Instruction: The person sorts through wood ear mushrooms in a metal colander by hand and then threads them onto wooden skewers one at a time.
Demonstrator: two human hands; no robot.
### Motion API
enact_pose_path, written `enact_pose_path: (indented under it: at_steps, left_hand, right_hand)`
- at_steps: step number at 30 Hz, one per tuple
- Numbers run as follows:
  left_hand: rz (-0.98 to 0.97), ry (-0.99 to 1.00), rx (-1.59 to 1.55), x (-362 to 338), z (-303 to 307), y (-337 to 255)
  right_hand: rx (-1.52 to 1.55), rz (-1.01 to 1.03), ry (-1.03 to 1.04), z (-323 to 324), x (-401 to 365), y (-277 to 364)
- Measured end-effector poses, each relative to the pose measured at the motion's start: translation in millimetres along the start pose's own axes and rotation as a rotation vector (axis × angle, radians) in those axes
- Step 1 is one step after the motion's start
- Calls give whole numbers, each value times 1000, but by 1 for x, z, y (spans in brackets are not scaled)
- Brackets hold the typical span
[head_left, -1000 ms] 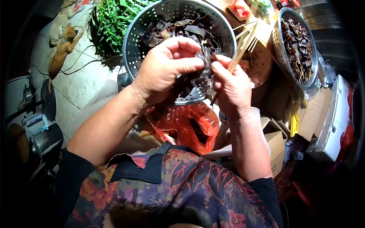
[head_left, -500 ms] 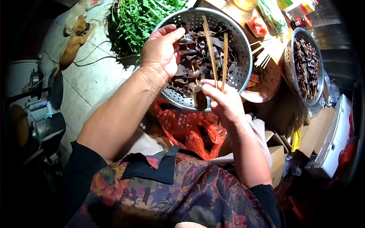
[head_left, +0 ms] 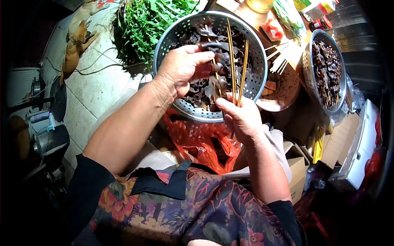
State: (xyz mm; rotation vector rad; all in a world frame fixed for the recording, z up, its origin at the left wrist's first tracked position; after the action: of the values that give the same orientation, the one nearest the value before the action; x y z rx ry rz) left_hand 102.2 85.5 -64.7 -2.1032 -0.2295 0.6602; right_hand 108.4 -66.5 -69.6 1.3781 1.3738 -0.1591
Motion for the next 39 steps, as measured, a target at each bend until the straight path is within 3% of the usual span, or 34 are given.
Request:
enact_pose_path:
  at_steps: [4, 8, 10, 16, 19, 24, 34, 39]
  left_hand:
    - [-62, -83, 83, 4, 13, -14]
    - [-59, -50, 46, 2, 5, -5]
    - [-46, -79, -3, -2, 2, -1]
    - [-22, -33, 5, -2, -1, 9]
    - [-98, -31, -54, -3, -8, -2]
    - [82, 96, 126, -13, -16, 18]
    - [161, 110, 48, -21, -23, 31]
    - [107, 133, 96, -21, -27, 26]
  right_hand:
    - [-37, -40, -91, 6, -5, -1]
    - [-95, -37, -59, 7, -5, -2]
    - [-41, 74, -58, 6, -7, 6]
    - [15, 71, -52, 9, -6, 8]
    - [43, 61, -45, 10, -5, 7]
    - [47, 61, -56, 14, -4, 5]
    - [79, 60, -24, 15, -4, 2]
    - [63, 49, -13, 13, -6, 3]
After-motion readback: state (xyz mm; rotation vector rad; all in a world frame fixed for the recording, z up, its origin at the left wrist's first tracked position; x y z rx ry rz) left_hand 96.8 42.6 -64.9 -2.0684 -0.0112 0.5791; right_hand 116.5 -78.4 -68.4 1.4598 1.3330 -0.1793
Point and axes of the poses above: each hand's wrist, its own x-axis towards the middle knuckle, its own z-axis out of the back of the hand, y = z × x, the point moved 10 cm from there along x, towards the middle knuckle, and after that the axes turned 11 degrees about -z, right-handed, at the moved point
